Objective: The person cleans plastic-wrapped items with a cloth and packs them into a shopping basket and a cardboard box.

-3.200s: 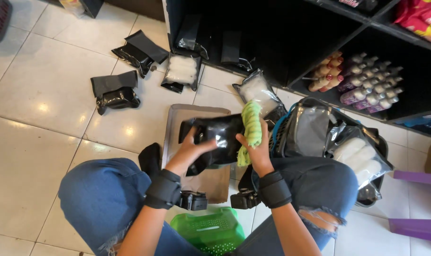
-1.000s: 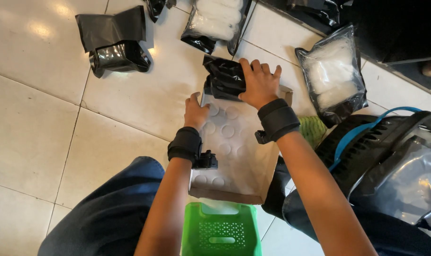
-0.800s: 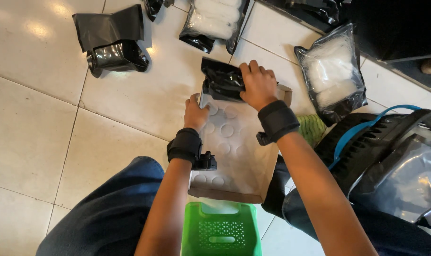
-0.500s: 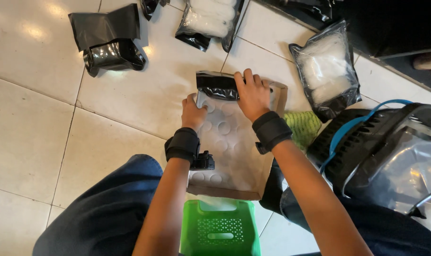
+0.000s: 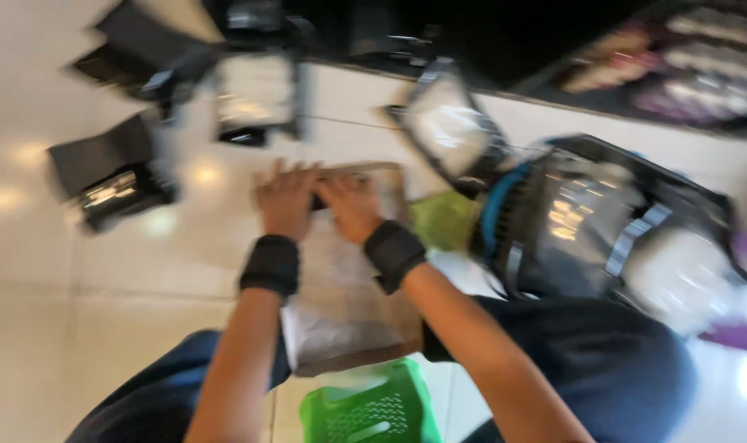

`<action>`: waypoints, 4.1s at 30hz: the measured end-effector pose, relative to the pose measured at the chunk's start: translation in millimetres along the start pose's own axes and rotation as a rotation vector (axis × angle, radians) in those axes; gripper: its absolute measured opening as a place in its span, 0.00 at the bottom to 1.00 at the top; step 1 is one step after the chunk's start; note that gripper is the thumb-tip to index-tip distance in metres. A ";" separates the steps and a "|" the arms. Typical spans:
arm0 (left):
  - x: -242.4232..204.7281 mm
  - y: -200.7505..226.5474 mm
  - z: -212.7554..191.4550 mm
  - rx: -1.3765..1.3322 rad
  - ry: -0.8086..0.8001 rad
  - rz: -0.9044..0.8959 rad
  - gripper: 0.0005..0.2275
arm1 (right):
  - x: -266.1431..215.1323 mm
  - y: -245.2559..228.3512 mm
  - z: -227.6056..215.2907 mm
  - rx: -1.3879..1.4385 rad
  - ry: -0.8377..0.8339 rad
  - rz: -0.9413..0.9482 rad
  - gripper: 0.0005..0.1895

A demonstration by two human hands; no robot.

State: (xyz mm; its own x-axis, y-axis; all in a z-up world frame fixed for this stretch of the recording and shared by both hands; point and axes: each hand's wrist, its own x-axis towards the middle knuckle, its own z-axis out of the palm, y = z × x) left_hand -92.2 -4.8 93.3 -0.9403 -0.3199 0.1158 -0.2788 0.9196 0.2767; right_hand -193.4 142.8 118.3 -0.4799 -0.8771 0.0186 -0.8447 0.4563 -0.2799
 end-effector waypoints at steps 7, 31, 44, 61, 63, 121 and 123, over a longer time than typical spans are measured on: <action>-9.4 7.4 12.1 0.073 -0.129 -0.185 0.27 | -79.3 -0.5 -187.6 0.311 0.332 0.123 0.37; -17.1 -12.2 43.1 0.262 0.111 -0.196 0.17 | -191.3 103.7 -183.7 0.029 0.509 1.339 0.72; -5.2 -2.6 0.1 -0.031 0.033 -0.247 0.26 | -187.1 130.0 -199.1 0.981 0.875 0.910 0.23; -5.1 -5.6 11.2 -0.004 0.148 -0.158 0.23 | -182.4 122.5 -266.6 -0.010 0.315 0.953 0.60; 4.9 -15.8 13.8 -0.017 0.155 -0.178 0.23 | -177.1 113.9 -276.8 -0.040 0.385 0.832 0.59; 14.4 -10.5 -78.2 -0.036 -0.508 0.191 0.53 | -59.0 -95.1 -27.5 0.817 0.188 0.573 0.49; 3.6 -14.4 -70.9 0.033 -0.470 0.219 0.53 | -57.4 -93.2 -40.0 0.569 0.142 0.447 0.49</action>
State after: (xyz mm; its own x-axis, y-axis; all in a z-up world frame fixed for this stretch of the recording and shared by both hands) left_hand -77.7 -35.4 157.4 -0.9612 0.0112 -0.2755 -0.0642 0.9626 0.2633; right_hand -96.5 156.7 181.7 -0.8081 -0.5803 -0.1011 -0.3259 0.5834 -0.7439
